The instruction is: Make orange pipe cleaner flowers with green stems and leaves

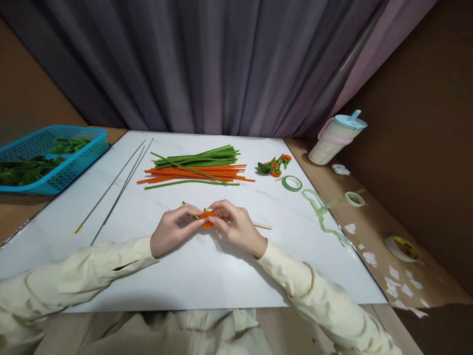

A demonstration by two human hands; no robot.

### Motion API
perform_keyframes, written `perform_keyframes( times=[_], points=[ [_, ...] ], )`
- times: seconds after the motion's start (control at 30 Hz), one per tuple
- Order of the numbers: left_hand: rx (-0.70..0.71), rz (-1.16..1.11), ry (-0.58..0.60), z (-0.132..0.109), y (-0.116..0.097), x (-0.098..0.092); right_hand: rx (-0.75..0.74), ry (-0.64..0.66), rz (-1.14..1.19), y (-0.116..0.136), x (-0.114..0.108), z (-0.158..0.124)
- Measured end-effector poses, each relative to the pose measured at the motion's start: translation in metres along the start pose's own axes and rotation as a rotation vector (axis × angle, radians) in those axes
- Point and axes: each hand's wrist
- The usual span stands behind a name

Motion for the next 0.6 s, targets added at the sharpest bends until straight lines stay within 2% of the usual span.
perform_keyframes(
  times=[0.33,0.47,0.6],
  points=[
    [0.003,0.005,-0.002,-0.0007,-0.0006,0.0002,-0.068,0.022,-0.148,0.0011,-0.0001,-0.0004],
    [0.032,0.032,-0.004,-0.0011,-0.0012,-0.0003,-0.144,0.037,-0.246,0.0003,0.0002,-0.0018],
    [0.004,0.091,-0.022,-0.0021,-0.0025,-0.0009,-0.235,0.051,-0.343,0.0012,0.002,-0.0023]
  ],
)
Point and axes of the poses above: each hand's wrist, its own z-axis towards the middle knuckle, its own x-axis out of the palm, y = z × x, and after that the axes turned 9 degrees about -x, right-handed
